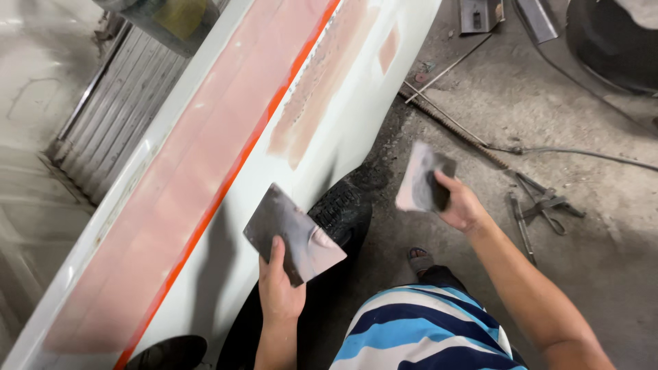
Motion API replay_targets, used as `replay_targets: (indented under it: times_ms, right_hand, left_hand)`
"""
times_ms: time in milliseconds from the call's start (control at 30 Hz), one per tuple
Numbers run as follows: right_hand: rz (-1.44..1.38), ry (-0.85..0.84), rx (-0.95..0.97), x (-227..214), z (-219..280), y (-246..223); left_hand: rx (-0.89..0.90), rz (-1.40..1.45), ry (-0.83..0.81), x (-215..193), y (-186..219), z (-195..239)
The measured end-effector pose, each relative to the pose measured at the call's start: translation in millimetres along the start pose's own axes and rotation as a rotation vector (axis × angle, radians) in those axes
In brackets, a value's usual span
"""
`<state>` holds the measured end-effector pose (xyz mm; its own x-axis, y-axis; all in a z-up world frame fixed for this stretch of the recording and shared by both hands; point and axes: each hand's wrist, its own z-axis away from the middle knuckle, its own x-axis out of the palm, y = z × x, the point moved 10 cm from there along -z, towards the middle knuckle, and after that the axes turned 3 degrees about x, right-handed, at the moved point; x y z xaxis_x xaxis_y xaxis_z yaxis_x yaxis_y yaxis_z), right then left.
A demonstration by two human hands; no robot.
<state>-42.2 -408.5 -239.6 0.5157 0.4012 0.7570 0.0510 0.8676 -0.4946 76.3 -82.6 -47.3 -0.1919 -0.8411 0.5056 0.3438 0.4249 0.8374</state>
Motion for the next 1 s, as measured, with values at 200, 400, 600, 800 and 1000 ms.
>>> replay_targets:
  times_ms: [200, 400, 600, 800, 1000]
  right_hand:
    - [-0.324, -0.229, -0.094, 36.7, -31.9, -56.5]
    - [-0.193, -0.553, -0.446, 92.8, -70.0, -153.8]
    - [1.197, 0.192, -1.189, 185.1, -100.6, -167.0]
    - [1.214, 0.335, -1.314, 220.2, -118.4, -188.3]
    - [1.242, 0.309, -1.315, 221.4, -129.7, -199.5]
  left_hand:
    - [0.043, -0.119, 0.097, 8.6, 11.1, -1.8]
    - [0.059, -0.166, 0.145, 20.9, 16.9, -2.4]
    - [0.116, -0.169, 0.17, 28.6, 14.2, -3.9]
    - [0.133, -0.182, 0.224, 22.3, 16.3, 1.2]
    - [0.097, -0.185, 0.339, 10.4, 12.6, 0.4]
